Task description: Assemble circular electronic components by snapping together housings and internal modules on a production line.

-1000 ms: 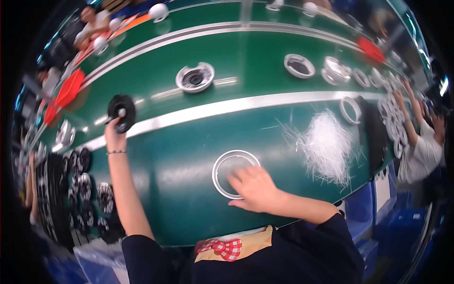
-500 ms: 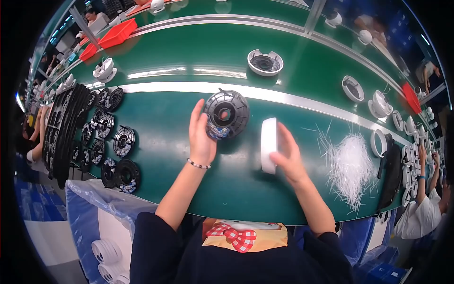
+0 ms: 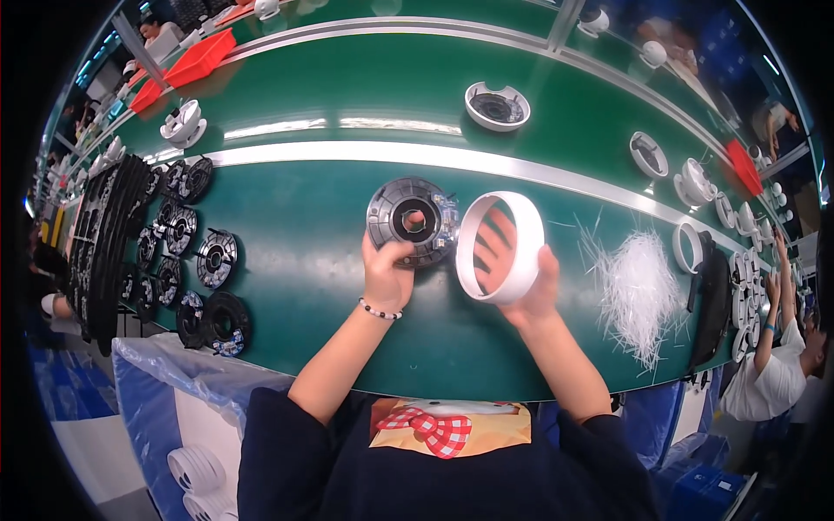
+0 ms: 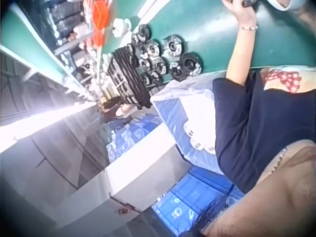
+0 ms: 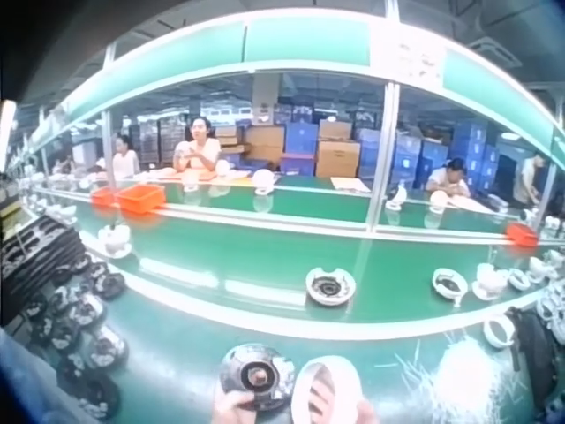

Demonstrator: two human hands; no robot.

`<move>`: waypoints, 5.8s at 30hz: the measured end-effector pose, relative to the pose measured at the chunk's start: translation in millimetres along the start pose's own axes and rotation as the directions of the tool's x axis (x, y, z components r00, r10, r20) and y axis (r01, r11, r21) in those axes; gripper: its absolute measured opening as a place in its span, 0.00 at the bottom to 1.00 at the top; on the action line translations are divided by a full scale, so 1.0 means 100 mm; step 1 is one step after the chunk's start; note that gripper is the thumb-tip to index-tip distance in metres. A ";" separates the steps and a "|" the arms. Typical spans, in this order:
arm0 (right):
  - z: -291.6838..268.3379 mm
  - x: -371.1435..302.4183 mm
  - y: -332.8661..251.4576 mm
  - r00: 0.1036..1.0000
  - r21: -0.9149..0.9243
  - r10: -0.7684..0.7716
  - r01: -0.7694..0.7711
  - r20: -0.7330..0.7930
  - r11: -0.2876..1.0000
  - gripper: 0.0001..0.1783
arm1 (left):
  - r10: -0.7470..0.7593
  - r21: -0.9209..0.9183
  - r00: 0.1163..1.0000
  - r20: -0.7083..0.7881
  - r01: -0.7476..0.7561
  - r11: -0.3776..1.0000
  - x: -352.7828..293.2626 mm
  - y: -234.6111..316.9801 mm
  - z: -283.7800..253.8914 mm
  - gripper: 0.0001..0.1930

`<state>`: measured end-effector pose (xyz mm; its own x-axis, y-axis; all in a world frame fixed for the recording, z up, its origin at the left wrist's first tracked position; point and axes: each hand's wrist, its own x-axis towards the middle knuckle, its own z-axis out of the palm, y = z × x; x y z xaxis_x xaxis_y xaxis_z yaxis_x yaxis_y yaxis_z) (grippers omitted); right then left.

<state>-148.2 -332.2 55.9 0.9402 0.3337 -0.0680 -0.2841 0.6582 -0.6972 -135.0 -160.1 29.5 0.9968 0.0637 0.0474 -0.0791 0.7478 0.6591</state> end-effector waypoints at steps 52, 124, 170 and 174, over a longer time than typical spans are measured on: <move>-0.47 -0.33 -0.68 0.766 -0.620 0.290 0.637 0.573 -0.458 0.15 | -0.464 -0.348 0.818 0.338 0.567 0.746 0.24 0.21 -0.22 0.44; 0.58 0.51 0.81 0.737 -0.901 -0.531 0.408 0.418 -0.144 0.59 | -0.090 -0.729 0.950 0.299 0.288 0.620 0.12 -0.69 -0.28 0.36; 0.31 0.61 0.46 0.940 -0.700 -0.336 0.201 -0.060 0.685 0.33 | 0.084 -0.132 0.994 0.066 -0.075 0.988 0.10 0.25 -0.23 0.28; 0.21 0.60 0.37 0.921 -0.738 -0.384 0.218 -0.060 0.638 0.31 | 0.331 0.564 0.943 0.023 -0.285 0.775 0.17 0.22 -0.32 0.14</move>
<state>-106.4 -274.2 41.3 0.9866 0.0145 0.1624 0.1625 -0.0054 -0.9867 -119.6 -121.4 20.2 0.9145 0.2924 0.2797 -0.3418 0.1882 0.9207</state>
